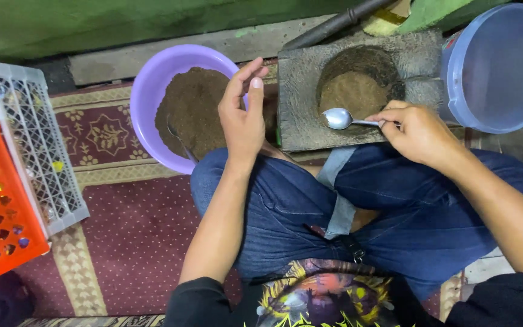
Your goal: A person sits on the floor and uses a spoon to transfer brown powder from a purple bowl into a stone mortar, then uses a brush to spread the powder.
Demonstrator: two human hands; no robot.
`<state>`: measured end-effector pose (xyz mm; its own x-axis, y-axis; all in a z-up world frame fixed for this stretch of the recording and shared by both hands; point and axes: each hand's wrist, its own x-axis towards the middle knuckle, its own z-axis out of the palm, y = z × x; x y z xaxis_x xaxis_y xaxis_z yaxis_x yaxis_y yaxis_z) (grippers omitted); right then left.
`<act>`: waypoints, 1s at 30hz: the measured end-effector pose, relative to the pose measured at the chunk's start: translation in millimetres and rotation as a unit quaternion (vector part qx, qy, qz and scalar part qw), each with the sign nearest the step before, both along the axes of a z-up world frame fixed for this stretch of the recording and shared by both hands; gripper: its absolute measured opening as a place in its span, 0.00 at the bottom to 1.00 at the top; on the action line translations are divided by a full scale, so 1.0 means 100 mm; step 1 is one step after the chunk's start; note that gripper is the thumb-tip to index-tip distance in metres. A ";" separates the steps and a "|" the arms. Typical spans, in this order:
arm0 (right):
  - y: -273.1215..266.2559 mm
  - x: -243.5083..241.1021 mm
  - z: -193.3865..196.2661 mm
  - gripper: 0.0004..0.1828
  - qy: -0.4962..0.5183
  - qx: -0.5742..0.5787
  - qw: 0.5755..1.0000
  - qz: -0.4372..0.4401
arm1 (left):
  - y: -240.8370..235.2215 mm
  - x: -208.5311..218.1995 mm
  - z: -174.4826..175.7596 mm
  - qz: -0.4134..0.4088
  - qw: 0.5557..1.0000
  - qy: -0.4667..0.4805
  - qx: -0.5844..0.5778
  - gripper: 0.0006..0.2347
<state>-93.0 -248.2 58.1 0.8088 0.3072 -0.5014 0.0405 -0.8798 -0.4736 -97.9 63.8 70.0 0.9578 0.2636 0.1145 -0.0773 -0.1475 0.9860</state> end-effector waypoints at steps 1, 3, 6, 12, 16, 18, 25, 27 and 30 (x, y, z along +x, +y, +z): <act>-0.02 -0.02 -0.01 0.21 -0.004 0.004 1.000 -0.002 | -0.01 0.00 -0.03 -0.002 1.000 -0.004 0.004 0.12; -0.10 -0.07 -0.01 0.17 0.002 0.101 0.992 -0.080 | -0.05 -0.01 -0.07 -0.017 0.999 0.023 -0.024 0.12; -0.31 -0.14 0.18 0.15 -0.004 0.162 0.979 -0.123 | -0.26 0.00 0.03 -0.036 0.997 0.042 -0.053 0.15; -1.08 -0.59 0.59 0.15 -0.137 0.235 0.923 -0.273 | -1.53 0.27 0.13 -0.230 0.941 0.095 -0.229 0.21; -1.71 -0.87 0.64 0.16 -0.275 0.184 0.891 -0.310 | -2.52 0.50 0.36 -0.312 0.902 0.142 -0.263 0.24; -1.88 -0.92 0.52 0.19 -0.436 0.021 0.876 -0.205 | -2.73 0.59 0.38 -0.349 0.927 0.113 0.077 0.23; -1.46 -0.79 0.26 0.20 -0.442 -0.061 0.882 -0.155 | -1.31 0.25 0.40 -0.278 0.946 -0.018 0.164 0.15; -1.15 -0.64 0.26 0.15 -0.411 0.007 0.891 -0.195 | -0.39 0.16 0.40 -0.183 0.977 -0.025 0.111 0.15; -0.26 -0.62 0.42 0.14 -0.322 0.108 0.930 -0.143 | 0.99 -0.35 0.17 0.070 0.982 0.020 0.172 0.14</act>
<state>-155.4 -274.5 99.7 0.9839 0.0714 0.1640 0.1567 -0.7859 -0.5982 -132.5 162.9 87.0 0.9203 0.3457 0.1830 0.0056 -0.4794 0.8776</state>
